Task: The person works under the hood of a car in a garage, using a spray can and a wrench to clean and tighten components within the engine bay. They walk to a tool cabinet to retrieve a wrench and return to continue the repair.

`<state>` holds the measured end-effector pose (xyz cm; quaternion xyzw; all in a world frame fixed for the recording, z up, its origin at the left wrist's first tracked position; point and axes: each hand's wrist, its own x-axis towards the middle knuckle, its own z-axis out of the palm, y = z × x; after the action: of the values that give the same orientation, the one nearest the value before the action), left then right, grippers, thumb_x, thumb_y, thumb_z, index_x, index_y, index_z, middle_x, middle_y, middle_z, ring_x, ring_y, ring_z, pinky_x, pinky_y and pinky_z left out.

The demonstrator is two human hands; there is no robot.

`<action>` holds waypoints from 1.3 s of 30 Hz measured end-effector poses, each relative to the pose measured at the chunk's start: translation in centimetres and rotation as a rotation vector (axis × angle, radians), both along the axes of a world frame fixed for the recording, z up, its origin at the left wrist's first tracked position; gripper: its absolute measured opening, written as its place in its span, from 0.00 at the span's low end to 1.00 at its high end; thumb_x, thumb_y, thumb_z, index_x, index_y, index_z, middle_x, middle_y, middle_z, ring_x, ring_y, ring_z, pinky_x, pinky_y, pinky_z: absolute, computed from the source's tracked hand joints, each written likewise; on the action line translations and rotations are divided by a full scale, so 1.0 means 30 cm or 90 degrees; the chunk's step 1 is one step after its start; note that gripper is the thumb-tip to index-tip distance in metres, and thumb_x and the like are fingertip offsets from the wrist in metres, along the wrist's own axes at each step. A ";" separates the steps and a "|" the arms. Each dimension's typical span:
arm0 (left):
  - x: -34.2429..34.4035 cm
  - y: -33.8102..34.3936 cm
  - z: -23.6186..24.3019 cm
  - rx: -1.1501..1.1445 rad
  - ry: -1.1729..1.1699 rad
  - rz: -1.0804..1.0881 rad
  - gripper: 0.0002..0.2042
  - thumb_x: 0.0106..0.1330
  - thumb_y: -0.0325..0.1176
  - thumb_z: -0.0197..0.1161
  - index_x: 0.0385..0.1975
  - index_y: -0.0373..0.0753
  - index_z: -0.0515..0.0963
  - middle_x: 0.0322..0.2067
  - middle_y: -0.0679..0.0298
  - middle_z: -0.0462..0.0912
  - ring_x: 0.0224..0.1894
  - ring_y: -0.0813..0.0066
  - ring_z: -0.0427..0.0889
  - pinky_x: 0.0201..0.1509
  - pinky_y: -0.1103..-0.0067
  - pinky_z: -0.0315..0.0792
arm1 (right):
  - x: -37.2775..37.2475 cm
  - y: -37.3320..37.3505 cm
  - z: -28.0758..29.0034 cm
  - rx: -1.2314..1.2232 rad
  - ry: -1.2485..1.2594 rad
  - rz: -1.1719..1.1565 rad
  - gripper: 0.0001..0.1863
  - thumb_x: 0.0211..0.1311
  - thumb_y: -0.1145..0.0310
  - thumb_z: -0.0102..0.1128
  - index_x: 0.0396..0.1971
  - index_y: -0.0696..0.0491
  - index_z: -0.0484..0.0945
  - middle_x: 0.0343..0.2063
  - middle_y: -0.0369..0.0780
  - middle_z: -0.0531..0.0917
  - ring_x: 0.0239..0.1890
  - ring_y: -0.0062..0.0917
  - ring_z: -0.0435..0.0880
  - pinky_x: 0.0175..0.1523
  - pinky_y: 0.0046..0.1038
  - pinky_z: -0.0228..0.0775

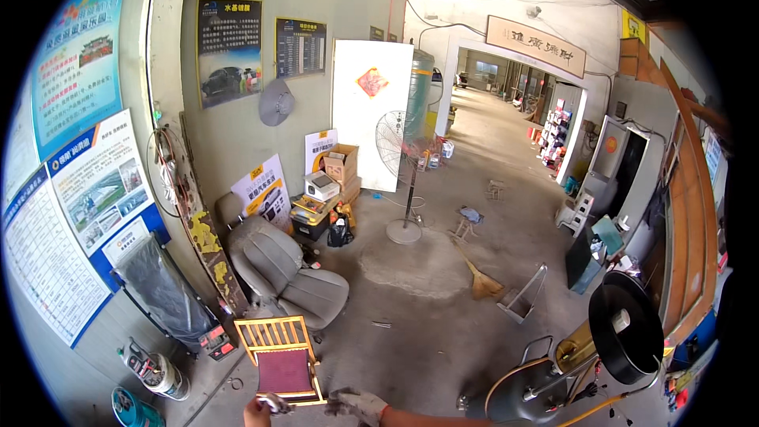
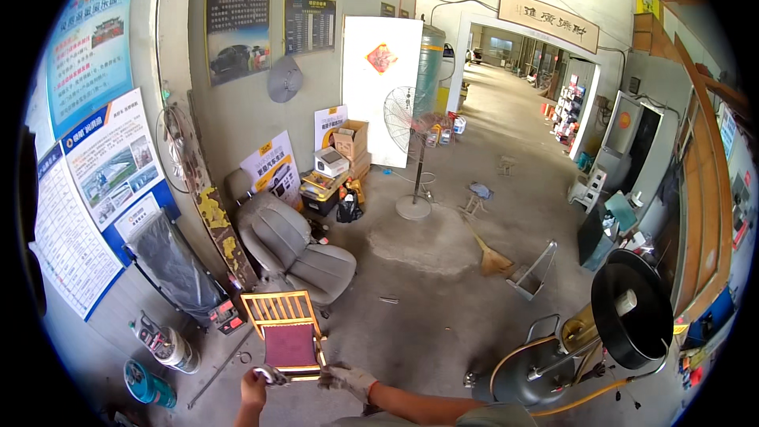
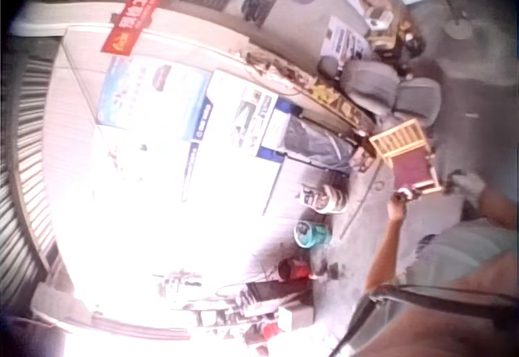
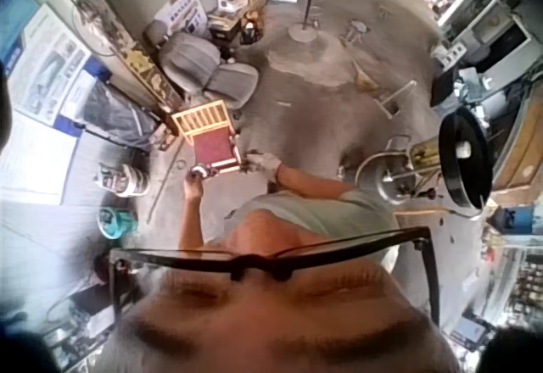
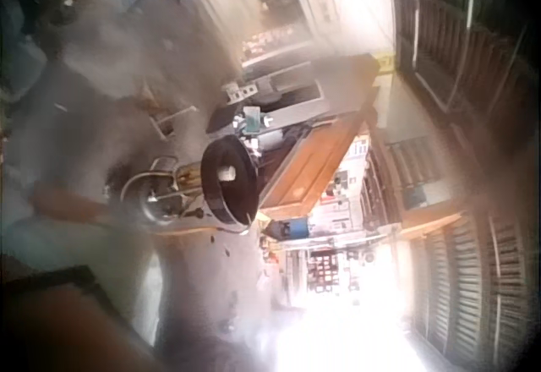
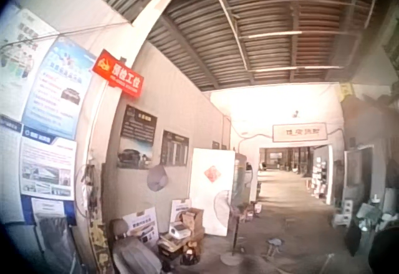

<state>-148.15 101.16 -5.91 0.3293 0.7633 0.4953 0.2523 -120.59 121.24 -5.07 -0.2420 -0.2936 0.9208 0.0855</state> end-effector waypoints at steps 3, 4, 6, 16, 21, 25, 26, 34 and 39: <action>0.030 0.126 -0.038 0.098 -0.110 -0.078 0.06 0.77 0.27 0.59 0.42 0.33 0.81 0.32 0.64 0.86 0.33 0.77 0.82 0.41 0.75 0.76 | -0.222 0.007 -0.054 0.037 -0.012 -0.100 0.24 0.81 0.63 0.61 0.67 0.63 0.74 0.58 0.46 0.85 0.60 0.35 0.86 0.67 0.38 0.81; 0.032 0.193 -0.012 0.084 -0.091 -0.075 0.07 0.78 0.29 0.59 0.41 0.33 0.81 0.31 0.65 0.86 0.34 0.77 0.81 0.42 0.74 0.76 | -0.347 -0.034 -0.032 0.102 -0.038 -0.138 0.22 0.81 0.64 0.61 0.65 0.63 0.76 0.57 0.44 0.85 0.59 0.33 0.86 0.65 0.36 0.82; 0.045 0.240 0.011 0.051 -0.065 -0.046 0.10 0.80 0.33 0.61 0.40 0.32 0.82 0.29 0.66 0.84 0.35 0.76 0.80 0.43 0.73 0.76 | -0.504 -0.153 0.081 0.223 -0.110 -0.189 0.20 0.81 0.65 0.59 0.62 0.63 0.79 0.54 0.41 0.86 0.55 0.29 0.87 0.62 0.33 0.82; -0.295 0.115 -0.386 -0.120 0.084 -0.096 0.15 0.74 0.46 0.64 0.42 0.40 0.88 0.39 0.45 0.90 0.45 0.39 0.89 0.50 0.52 0.80 | -0.755 -0.373 -0.284 -0.113 0.017 -0.223 0.17 0.81 0.57 0.55 0.57 0.50 0.83 0.51 0.35 0.88 0.57 0.29 0.85 0.65 0.35 0.75; -0.379 0.106 -0.286 -0.158 0.030 -0.129 0.16 0.74 0.48 0.63 0.40 0.43 0.89 0.38 0.47 0.90 0.46 0.41 0.88 0.50 0.52 0.80 | -0.690 -0.497 -0.284 -0.070 -0.026 -0.252 0.20 0.82 0.62 0.49 0.65 0.53 0.76 0.64 0.40 0.81 0.68 0.35 0.77 0.74 0.37 0.67; -0.335 0.069 -0.261 -0.187 0.043 -0.202 0.15 0.75 0.47 0.62 0.39 0.43 0.89 0.39 0.48 0.90 0.45 0.40 0.88 0.48 0.52 0.79 | -0.643 -0.605 -0.276 0.376 -0.177 -0.107 0.22 0.83 0.66 0.46 0.70 0.57 0.71 0.71 0.44 0.75 0.74 0.36 0.71 0.79 0.36 0.62; -0.299 0.057 -0.256 -0.189 0.036 -0.226 0.15 0.75 0.47 0.62 0.39 0.43 0.88 0.39 0.48 0.90 0.45 0.40 0.87 0.47 0.52 0.79 | -0.597 -0.639 -0.301 0.628 -0.255 -0.036 0.23 0.83 0.67 0.45 0.71 0.57 0.70 0.73 0.45 0.74 0.75 0.37 0.70 0.80 0.35 0.60; -0.208 -0.043 -0.357 -0.250 0.123 -0.379 0.12 0.75 0.43 0.60 0.40 0.45 0.87 0.40 0.49 0.90 0.46 0.40 0.88 0.49 0.51 0.79 | -0.468 -0.895 -0.209 -0.248 -0.056 -0.520 0.23 0.86 0.65 0.47 0.72 0.58 0.69 0.70 0.45 0.77 0.72 0.35 0.76 0.78 0.39 0.67; -0.378 -0.063 -0.493 -0.233 0.095 -0.139 0.17 0.78 0.49 0.57 0.48 0.46 0.88 0.44 0.48 0.91 0.48 0.45 0.90 0.50 0.51 0.80 | -0.441 -1.024 0.318 -0.124 -0.286 -0.562 0.24 0.85 0.62 0.54 0.71 0.59 0.73 0.64 0.48 0.83 0.61 0.36 0.86 0.70 0.39 0.78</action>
<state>-159.49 99.26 -20.71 0.3944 0.8167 0.2929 0.3028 -133.83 90.52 4.48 -0.5424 -0.0868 0.7451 0.3783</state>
